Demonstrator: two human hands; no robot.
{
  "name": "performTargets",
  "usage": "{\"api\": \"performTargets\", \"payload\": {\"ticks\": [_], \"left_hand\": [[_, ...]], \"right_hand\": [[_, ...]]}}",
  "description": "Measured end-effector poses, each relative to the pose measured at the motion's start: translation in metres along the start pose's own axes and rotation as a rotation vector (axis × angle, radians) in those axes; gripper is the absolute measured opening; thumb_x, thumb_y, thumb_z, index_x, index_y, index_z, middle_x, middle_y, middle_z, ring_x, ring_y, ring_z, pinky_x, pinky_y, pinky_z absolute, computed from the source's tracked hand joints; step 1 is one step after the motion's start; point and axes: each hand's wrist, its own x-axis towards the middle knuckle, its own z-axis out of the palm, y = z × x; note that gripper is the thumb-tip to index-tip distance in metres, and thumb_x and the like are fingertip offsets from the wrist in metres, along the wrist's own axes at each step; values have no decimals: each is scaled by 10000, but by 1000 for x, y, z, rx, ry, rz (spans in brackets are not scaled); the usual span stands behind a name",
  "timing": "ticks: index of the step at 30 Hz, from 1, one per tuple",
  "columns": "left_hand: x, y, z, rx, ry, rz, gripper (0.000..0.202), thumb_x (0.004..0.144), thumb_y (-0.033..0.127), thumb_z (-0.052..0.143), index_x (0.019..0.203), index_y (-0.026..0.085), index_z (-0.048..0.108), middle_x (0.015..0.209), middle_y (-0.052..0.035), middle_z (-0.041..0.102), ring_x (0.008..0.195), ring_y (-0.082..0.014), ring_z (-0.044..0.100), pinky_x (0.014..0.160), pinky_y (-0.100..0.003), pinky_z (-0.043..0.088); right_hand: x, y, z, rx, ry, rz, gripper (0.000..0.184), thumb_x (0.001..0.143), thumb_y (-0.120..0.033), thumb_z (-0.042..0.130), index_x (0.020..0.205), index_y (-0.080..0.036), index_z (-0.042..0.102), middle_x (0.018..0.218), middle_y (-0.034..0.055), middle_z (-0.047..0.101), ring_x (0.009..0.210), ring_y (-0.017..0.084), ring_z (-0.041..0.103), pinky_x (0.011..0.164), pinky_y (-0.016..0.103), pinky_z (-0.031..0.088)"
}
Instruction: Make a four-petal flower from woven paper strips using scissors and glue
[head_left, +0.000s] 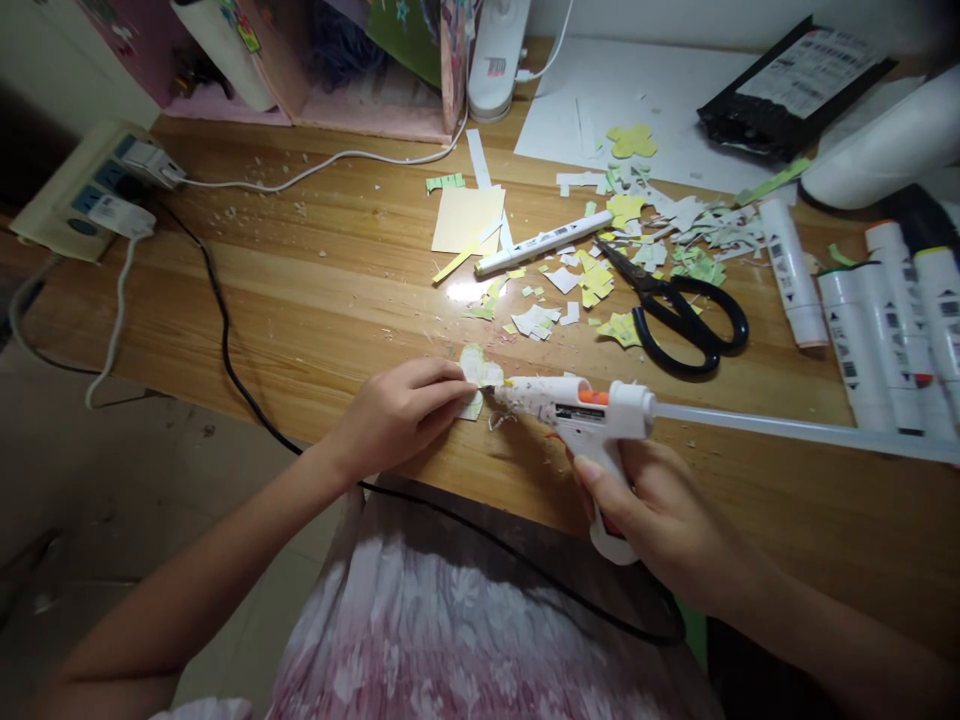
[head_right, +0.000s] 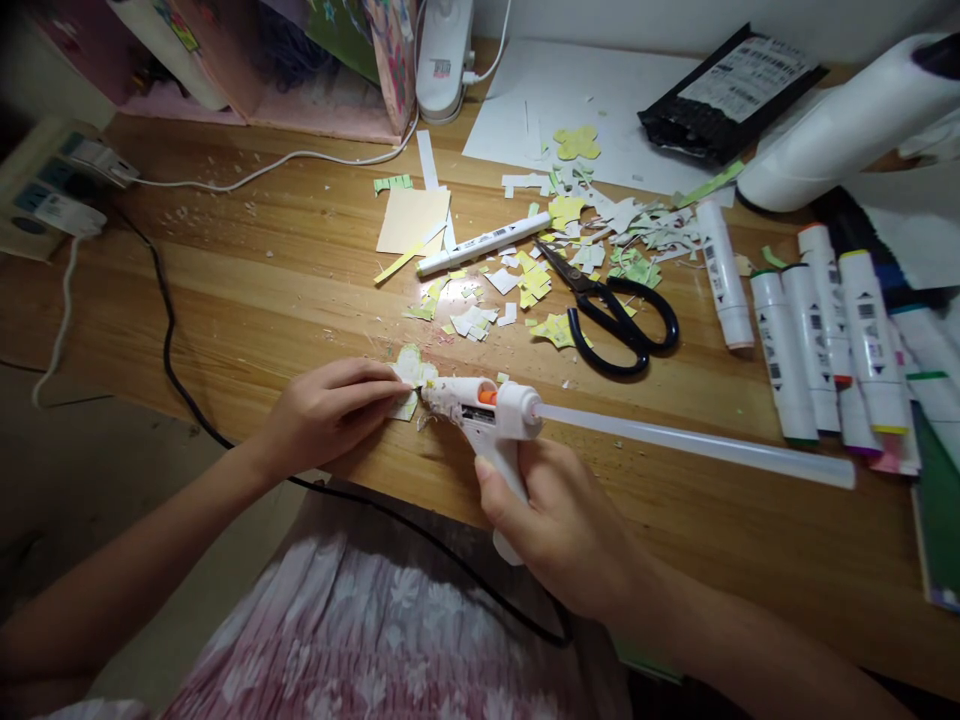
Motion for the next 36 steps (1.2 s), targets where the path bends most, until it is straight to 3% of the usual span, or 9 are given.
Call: {"api": "performTargets", "payload": {"ticks": [7,11,17,22,25,27,31,36], "left_hand": [[-1,-1,1,-5,-6,-2,188,868,159,516,1004,168,645,987,-80,677,902,-159,625,786,-275,512],[-1,-2,1,-12,-4,4,192,868,157,512,1010,166,641,994,-84,673,911,-160,626,794,-273,511],[-3,-3,2,6,-1,8,192,869,165,516,1020,170,635,1006,-80,672,912,-158,623,791,-270,509],[-3,-1,1,48,-7,37,194,871,149,503,1014,148,635,1006,-93,671,921,-173,626,786,-281,515],[-3,0,0,67,-17,46,214,877,129,473,1020,143,632,1008,-98,670,913,-176,631,769,-281,519],[-3,0,-1,80,-29,60,232,876,112,458,1034,137,626,1010,-102,667,911,-178,631,759,-279,520],[-4,0,-3,162,-66,116,259,865,79,442,1066,124,600,1027,-104,660,938,-192,619,779,-284,516],[-4,-2,-5,277,-104,225,267,905,106,377,1099,105,561,1022,-102,658,961,-201,615,781,-282,520]], "right_hand": [[0,4,3,19,29,-23,222,889,-331,423,954,-250,619,875,48,697,799,259,661,702,344,519],[-2,7,8,17,80,-94,299,906,-321,400,1135,-245,576,977,46,696,894,253,658,761,334,516],[-3,4,10,30,49,-72,273,899,-293,390,1052,-210,600,548,-12,613,510,199,600,520,303,479],[-4,5,10,61,67,-90,214,887,-304,408,939,-232,603,688,15,662,617,204,629,554,298,475],[-4,5,10,70,57,-64,207,888,-323,413,837,-237,594,565,-12,591,509,177,575,505,285,451],[-4,4,10,81,50,-54,217,887,-330,414,828,-232,599,543,-17,573,487,171,560,498,281,447],[-7,6,10,119,82,-63,222,881,-325,430,862,-225,627,685,5,649,636,188,621,598,279,479],[-12,13,5,185,106,64,275,882,-396,432,862,-216,639,506,-32,535,414,137,486,397,248,381]]}}
